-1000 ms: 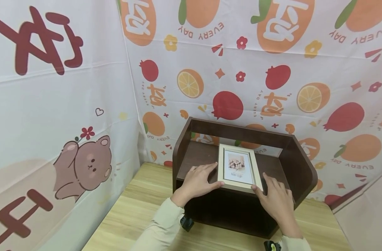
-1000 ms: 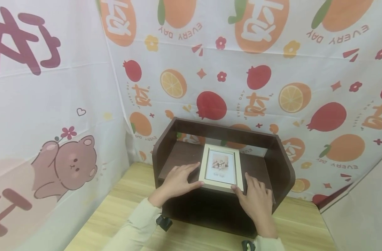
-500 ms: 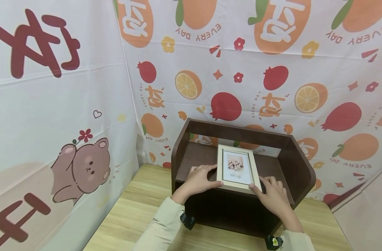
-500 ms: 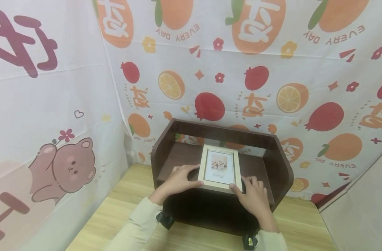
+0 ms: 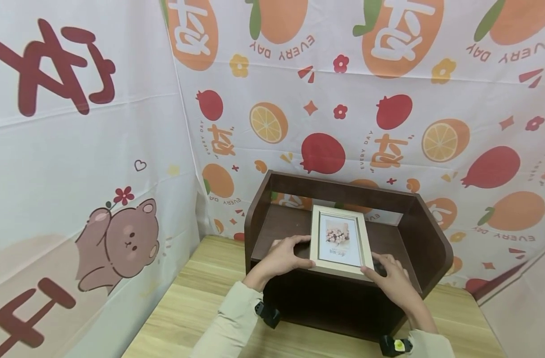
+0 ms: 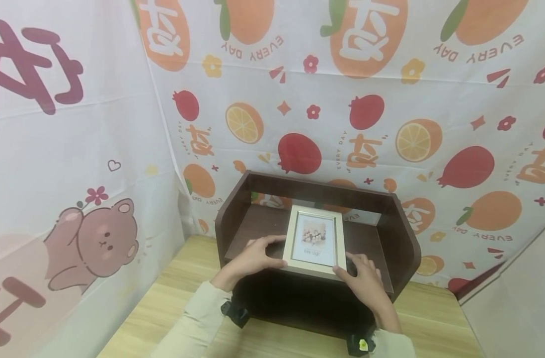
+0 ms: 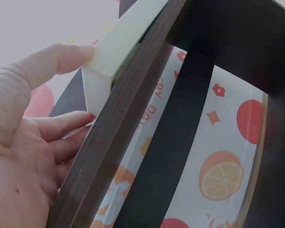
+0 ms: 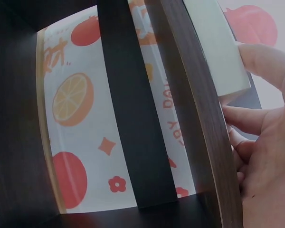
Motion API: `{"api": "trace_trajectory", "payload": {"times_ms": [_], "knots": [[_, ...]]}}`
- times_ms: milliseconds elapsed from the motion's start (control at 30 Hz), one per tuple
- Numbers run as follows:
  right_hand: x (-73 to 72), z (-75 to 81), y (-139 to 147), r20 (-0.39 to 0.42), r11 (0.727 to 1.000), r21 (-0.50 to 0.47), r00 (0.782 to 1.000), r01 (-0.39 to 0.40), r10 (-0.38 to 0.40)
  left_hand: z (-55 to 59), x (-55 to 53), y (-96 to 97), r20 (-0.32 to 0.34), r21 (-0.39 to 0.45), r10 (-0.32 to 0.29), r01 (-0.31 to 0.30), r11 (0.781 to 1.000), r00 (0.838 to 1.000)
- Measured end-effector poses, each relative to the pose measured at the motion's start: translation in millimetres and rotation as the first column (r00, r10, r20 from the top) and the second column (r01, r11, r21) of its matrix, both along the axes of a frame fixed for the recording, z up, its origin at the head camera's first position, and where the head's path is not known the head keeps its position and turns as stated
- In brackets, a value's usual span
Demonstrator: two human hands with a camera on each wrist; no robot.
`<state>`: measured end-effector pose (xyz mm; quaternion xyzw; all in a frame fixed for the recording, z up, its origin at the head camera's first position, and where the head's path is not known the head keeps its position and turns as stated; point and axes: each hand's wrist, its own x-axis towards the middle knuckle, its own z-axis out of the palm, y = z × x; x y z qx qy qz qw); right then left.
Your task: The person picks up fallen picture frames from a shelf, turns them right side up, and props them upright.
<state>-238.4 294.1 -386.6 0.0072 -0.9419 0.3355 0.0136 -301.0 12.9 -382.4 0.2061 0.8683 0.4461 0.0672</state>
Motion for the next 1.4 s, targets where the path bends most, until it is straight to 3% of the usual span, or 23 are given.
{"api": "trace_trajectory", "payload": {"times_ms": [433, 833, 1067, 1400], "knots": [[2.8, -4.9, 0, 0.004, 0.998, -0.058, 1.0, 0.007, -0.007, -1.4, -1.0, -5.3, 0.052, 0.142, -0.072, 0.064, 0.988, 0.996], [4.2, -5.0, 4, -0.027, 0.993, -0.119, 1.0, -0.001, -0.002, -2.8, 0.6, -8.1, 0.069, 0.127, -0.061, 0.052, 0.991, 0.996], [2.4, -6.1, 4, -0.022, 0.978, -0.207, 0.999, 0.021, -0.026, -2.7, 0.3, -10.1, 0.057, 0.15, -0.084, 0.074, 0.986, 0.995], [3.0, -9.1, 9, -0.105, 0.975, -0.219, 0.994, -0.049, 0.026, -3.5, 2.1, -7.7, 0.004, 0.188, -0.099, 0.096, 0.977, 0.995]]}}
